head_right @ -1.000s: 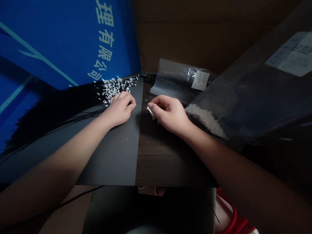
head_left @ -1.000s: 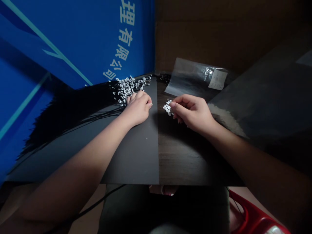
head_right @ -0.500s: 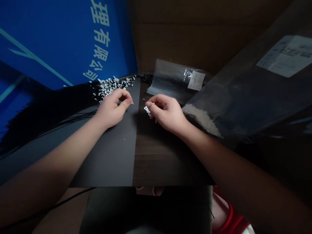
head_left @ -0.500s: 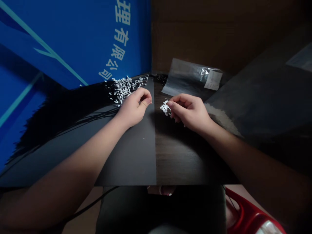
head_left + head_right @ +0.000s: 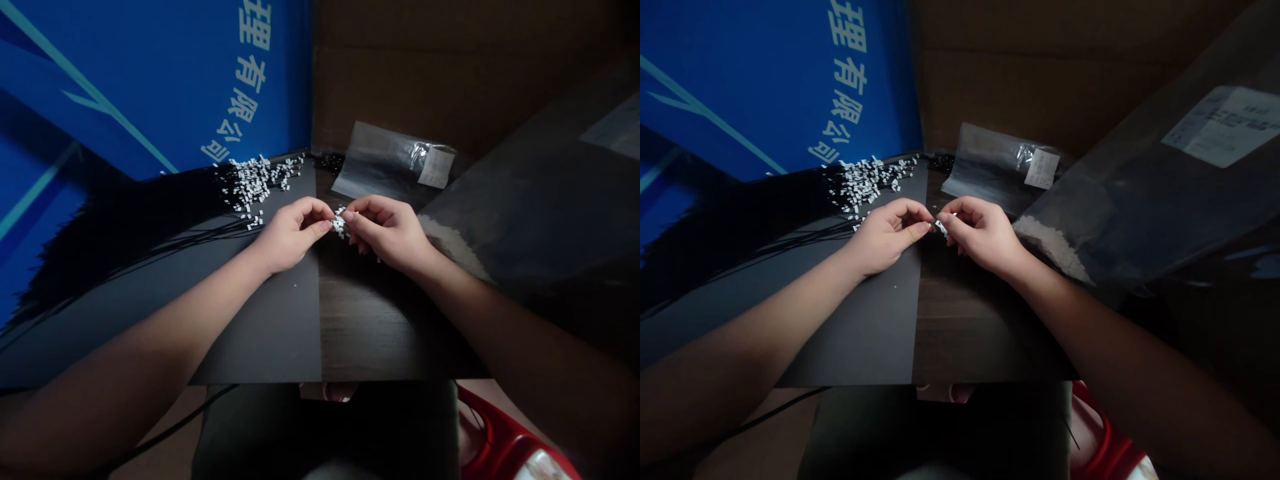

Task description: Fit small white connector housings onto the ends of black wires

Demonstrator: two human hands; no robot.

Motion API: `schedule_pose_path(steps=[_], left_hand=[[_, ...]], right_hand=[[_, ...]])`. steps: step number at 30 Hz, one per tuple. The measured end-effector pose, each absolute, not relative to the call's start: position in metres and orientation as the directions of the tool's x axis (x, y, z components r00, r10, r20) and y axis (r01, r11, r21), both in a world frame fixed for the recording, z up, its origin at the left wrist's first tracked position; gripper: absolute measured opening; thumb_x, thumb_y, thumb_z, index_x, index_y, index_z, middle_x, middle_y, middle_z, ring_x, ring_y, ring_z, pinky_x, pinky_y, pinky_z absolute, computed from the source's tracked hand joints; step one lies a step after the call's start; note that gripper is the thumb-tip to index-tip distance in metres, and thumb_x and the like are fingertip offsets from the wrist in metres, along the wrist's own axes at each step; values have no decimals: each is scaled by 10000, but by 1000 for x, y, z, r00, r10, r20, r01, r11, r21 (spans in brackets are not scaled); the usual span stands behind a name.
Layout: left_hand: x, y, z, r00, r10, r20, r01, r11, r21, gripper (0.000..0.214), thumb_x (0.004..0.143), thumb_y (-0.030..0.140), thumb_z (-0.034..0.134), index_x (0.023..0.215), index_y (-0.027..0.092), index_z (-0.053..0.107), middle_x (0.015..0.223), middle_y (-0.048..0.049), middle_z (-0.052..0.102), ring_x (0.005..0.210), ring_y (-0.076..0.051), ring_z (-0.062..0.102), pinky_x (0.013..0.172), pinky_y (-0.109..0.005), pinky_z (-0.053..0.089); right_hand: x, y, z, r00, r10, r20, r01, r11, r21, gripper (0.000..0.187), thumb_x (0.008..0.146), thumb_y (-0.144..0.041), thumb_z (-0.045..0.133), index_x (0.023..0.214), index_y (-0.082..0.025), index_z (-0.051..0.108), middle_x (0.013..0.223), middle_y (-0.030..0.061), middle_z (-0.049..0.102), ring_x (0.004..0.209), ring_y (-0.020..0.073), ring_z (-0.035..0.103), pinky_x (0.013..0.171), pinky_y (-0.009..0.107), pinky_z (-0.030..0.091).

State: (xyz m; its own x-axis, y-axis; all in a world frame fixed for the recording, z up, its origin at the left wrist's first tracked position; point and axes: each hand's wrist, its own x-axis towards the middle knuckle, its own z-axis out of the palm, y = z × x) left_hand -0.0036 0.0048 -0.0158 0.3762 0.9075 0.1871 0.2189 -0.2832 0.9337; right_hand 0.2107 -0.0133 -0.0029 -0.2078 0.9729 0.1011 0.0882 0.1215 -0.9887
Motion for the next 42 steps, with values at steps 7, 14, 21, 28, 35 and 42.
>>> schedule_pose_path(steps=[7, 14, 21, 28, 35, 42], left_hand=[[-2, 1, -16, 399, 897, 189, 216, -292, 932, 177, 959, 180, 721, 1121, 215, 660, 1069, -40, 751, 991, -177, 712, 952, -360, 579], [-2, 3, -17, 339, 925, 170, 141, -228, 963, 202, 914, 155, 764, 1093, 188, 678, 967, -18, 740, 932, -157, 714, 903, -327, 562], [6, -3, -15, 224, 969, 104, -38, -99, 994, 189, 883, 148, 814, 1033, 164, 700, 904, -7, 741, 827, -123, 697, 809, -283, 546], [17, -18, -4, 91, 991, -94, -237, 113, 965, 189, 867, 111, 821, 981, 161, 679, 819, 14, 731, 724, -105, 685, 781, -270, 549], [20, -21, -4, 67, 989, -132, -312, 147, 939, 149, 894, 138, 829, 943, 153, 689, 820, 3, 738, 736, -105, 680, 793, -276, 564], [18, -20, -8, 58, 993, -99, -227, 109, 968, 71, 929, 151, 800, 937, 149, 729, 831, -7, 730, 754, -105, 672, 802, -275, 572]], right_hand=[[214, -15, -11, -268, 956, 115, 195, 171, -966, 353, 915, -497, 879, 1005, -166, 796, 710, 2, 730, 556, 122, 637, 510, 242, 517], [217, -10, -19, -315, 916, 247, 280, 338, -899, 286, 987, -436, 804, 1055, -161, 842, 733, 10, 755, 615, 135, 672, 615, 272, 513], [214, -14, -17, -279, 865, 418, 328, 495, -805, 154, 1015, -310, 755, 1004, -186, 844, 781, 12, 799, 703, 156, 716, 702, 291, 527], [213, -18, -11, -317, 802, 505, 405, 596, -693, 196, 1006, -196, 726, 1106, -185, 894, 1023, 57, 895, 868, 200, 834, 808, 291, 602], [213, -19, -11, -359, 796, 487, 402, 603, -689, 264, 1017, -185, 708, 1200, -191, 899, 1103, 70, 898, 938, 213, 860, 848, 291, 618], [214, -18, -10, -388, 812, 436, 394, 574, -718, 274, 1025, -216, 705, 1211, -153, 896, 1052, 96, 897, 898, 213, 848, 848, 307, 615]])
